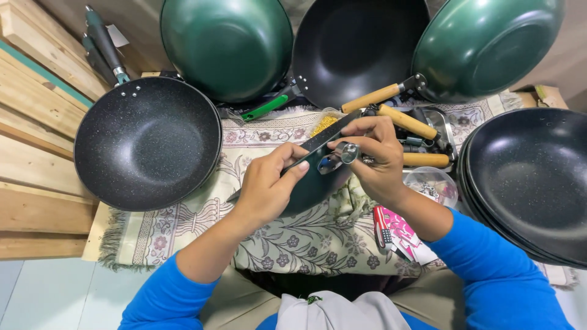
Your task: Assembling handles onto woks and cleaning them using a wrench and a cloth
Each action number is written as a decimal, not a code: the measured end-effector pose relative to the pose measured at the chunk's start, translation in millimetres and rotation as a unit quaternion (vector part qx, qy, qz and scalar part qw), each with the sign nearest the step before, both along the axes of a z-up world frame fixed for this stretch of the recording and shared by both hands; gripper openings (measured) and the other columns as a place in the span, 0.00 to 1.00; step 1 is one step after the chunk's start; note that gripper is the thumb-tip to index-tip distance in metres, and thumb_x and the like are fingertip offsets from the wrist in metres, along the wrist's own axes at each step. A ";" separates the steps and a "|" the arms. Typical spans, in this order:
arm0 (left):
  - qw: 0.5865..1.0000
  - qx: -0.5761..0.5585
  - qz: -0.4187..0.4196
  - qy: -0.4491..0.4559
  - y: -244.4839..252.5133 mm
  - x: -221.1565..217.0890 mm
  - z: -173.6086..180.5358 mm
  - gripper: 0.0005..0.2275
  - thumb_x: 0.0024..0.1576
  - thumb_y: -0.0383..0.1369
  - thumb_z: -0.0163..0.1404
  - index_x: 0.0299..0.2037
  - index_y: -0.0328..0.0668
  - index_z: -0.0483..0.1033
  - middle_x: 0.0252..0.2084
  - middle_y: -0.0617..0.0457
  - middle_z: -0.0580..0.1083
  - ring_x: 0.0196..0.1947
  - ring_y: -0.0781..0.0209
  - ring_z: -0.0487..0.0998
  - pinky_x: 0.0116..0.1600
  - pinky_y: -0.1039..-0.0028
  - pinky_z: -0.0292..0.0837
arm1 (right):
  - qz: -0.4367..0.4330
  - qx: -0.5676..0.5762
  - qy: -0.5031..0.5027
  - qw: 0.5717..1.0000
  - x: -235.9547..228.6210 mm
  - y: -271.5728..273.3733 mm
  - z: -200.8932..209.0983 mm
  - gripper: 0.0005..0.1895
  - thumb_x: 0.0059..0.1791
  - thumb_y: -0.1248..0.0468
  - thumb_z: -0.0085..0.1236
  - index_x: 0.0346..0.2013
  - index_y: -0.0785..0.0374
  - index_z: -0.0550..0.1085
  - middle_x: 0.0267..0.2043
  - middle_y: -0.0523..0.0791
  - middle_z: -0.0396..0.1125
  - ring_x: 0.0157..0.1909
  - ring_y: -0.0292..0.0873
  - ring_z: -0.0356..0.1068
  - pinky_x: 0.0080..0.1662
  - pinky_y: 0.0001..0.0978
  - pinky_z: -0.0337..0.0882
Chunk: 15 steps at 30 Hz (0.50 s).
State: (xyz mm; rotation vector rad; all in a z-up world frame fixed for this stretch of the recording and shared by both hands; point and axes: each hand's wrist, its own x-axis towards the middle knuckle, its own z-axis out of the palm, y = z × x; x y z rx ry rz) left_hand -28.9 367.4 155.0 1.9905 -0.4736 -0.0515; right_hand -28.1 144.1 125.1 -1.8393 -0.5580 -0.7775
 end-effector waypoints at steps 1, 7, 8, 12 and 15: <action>1.000 0.000 -0.001 -0.001 -1.4 -3.2 4.7 0.08 0.60 0.37 0.52 0.45 0.51 0.82 0.21 0.56 0.78 0.26 0.62 0.77 0.37 0.74 0.71 | -0.001 0.000 -0.001 1.000 2.6 -1.0 0.2 0.06 0.49 0.65 0.68 0.41 0.56 0.84 0.46 0.45 0.68 0.46 0.41 0.63 0.47 0.28 0.68; 0.992 0.065 0.045 -0.096 -7.3 -14.9 9.3 0.08 0.62 0.38 0.48 0.40 0.46 0.77 0.17 0.49 0.75 0.22 0.42 0.79 0.31 0.61 0.72 | 0.070 0.018 -0.029 0.997 12.3 0.3 -1.2 0.05 0.49 0.66 0.69 0.39 0.62 0.81 0.51 0.49 0.70 0.57 0.53 0.70 0.64 0.44 0.62; 0.989 0.079 0.052 -0.116 -8.5 -16.2 8.4 0.09 0.63 0.38 0.46 0.38 0.45 0.76 0.16 0.49 0.75 0.20 0.44 0.79 0.30 0.62 0.72 | 0.082 0.008 -0.018 0.996 13.9 0.0 -4.8 0.05 0.50 0.65 0.67 0.39 0.62 0.80 0.50 0.48 0.72 0.58 0.53 0.71 0.66 0.46 0.57; 0.973 0.116 0.071 -0.187 -11.9 -18.1 6.8 0.12 0.65 0.41 0.45 0.35 0.45 0.74 0.14 0.50 0.73 0.16 0.46 0.79 0.25 0.63 0.71 | 0.105 -0.011 -0.005 0.994 17.7 -1.6 -11.3 0.07 0.51 0.65 0.66 0.40 0.62 0.76 0.49 0.46 0.75 0.57 0.53 0.73 0.69 0.51 0.48; 0.969 0.099 0.084 -0.208 -13.1 -18.5 1.8 0.10 0.64 0.40 0.48 0.34 0.47 0.74 0.12 0.52 0.72 0.15 0.49 0.79 0.24 0.67 0.70 | 0.103 -0.019 0.002 0.994 20.0 -4.9 -15.0 0.07 0.52 0.66 0.65 0.43 0.61 0.76 0.46 0.45 0.74 0.53 0.51 0.72 0.68 0.52 0.51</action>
